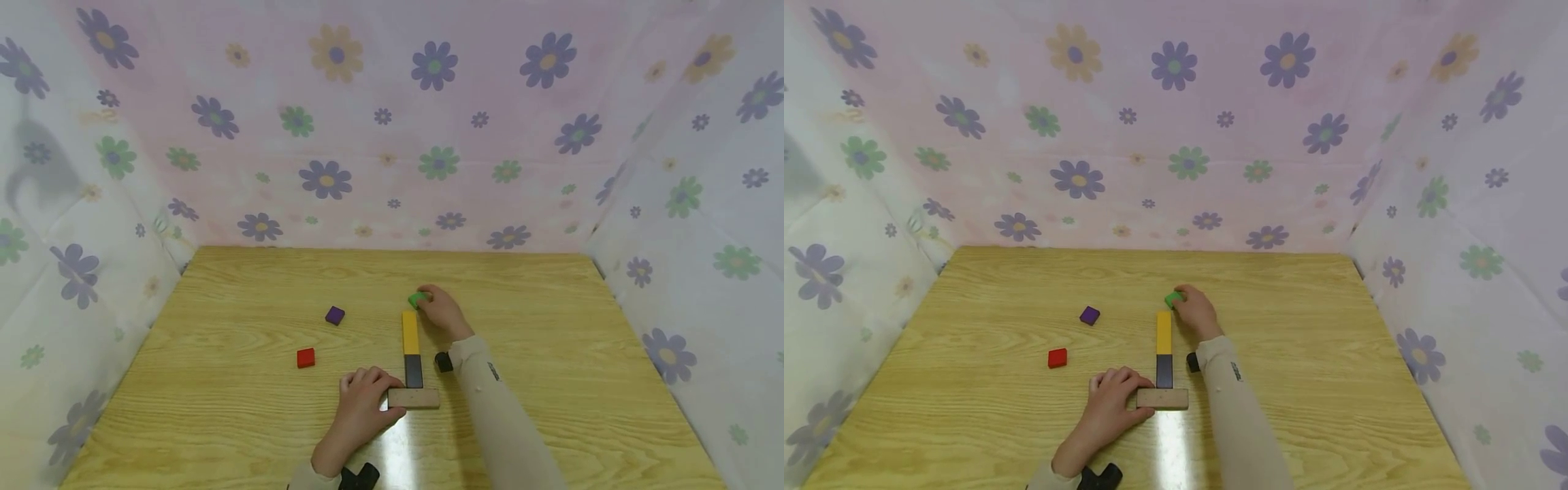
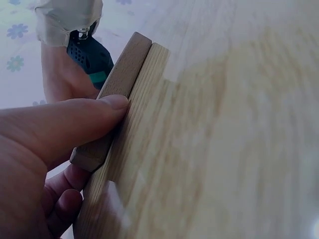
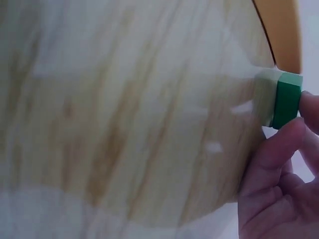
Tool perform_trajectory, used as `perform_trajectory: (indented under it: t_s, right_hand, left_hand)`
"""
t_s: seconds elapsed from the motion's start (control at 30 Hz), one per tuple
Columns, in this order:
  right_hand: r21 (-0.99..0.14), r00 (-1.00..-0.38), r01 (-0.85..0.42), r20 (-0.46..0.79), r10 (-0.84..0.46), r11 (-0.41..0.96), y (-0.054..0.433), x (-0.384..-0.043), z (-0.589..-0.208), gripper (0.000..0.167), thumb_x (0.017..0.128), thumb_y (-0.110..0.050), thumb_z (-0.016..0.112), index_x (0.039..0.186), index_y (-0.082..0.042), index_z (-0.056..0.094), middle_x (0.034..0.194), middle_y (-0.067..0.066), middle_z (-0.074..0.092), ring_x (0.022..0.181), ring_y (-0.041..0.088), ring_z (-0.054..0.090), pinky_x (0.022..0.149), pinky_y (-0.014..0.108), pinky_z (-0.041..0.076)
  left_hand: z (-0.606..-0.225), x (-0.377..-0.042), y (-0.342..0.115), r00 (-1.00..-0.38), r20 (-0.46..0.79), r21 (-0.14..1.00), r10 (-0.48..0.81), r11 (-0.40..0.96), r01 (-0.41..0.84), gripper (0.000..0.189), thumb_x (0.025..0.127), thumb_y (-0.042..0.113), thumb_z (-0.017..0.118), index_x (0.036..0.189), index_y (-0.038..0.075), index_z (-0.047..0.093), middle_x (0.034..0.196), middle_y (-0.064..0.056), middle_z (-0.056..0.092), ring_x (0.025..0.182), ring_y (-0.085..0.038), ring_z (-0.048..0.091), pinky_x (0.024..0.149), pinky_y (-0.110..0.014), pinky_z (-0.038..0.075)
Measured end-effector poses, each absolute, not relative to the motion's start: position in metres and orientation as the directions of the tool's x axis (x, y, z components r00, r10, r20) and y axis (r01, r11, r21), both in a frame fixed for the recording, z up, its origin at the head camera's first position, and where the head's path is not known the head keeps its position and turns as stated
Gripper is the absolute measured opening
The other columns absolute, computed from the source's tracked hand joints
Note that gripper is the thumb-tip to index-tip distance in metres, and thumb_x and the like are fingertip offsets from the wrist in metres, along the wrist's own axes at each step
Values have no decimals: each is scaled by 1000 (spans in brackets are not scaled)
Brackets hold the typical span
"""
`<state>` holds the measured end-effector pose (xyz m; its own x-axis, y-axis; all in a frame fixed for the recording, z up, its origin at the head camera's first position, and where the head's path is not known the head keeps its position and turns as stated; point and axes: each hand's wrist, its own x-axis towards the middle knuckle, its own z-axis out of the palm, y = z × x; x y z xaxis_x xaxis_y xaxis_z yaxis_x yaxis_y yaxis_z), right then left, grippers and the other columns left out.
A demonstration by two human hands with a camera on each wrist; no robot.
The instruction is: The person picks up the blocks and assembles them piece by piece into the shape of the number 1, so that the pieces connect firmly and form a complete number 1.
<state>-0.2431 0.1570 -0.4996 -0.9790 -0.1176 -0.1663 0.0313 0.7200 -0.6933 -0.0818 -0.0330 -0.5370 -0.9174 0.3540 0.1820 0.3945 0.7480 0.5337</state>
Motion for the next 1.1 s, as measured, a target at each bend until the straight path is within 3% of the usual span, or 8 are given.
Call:
perform_trajectory:
  t_s: [0.7,1.1]
  right_hand:
    - [-659,-978,-56,-114,-173,750,152,-246,-503,31,91,-22,51,121,-13,54,113,9,53,95,23,52,77,40,42]
    - [-653,-974,-78,-109,-196,753,152,-246,-502,29,90,-23,53,117,-13,55,113,10,52,94,24,52,78,41,41]
  left_hand:
    - [-541,-82,-30,-919,183,543,348,744,390,30,70,48,69,96,37,60,94,17,48,87,-10,40,84,-46,20]
    - [-542,-82,-31,-922,171,545,346,747,381,30,70,47,70,96,38,60,93,17,47,86,-10,39,83,-46,20]
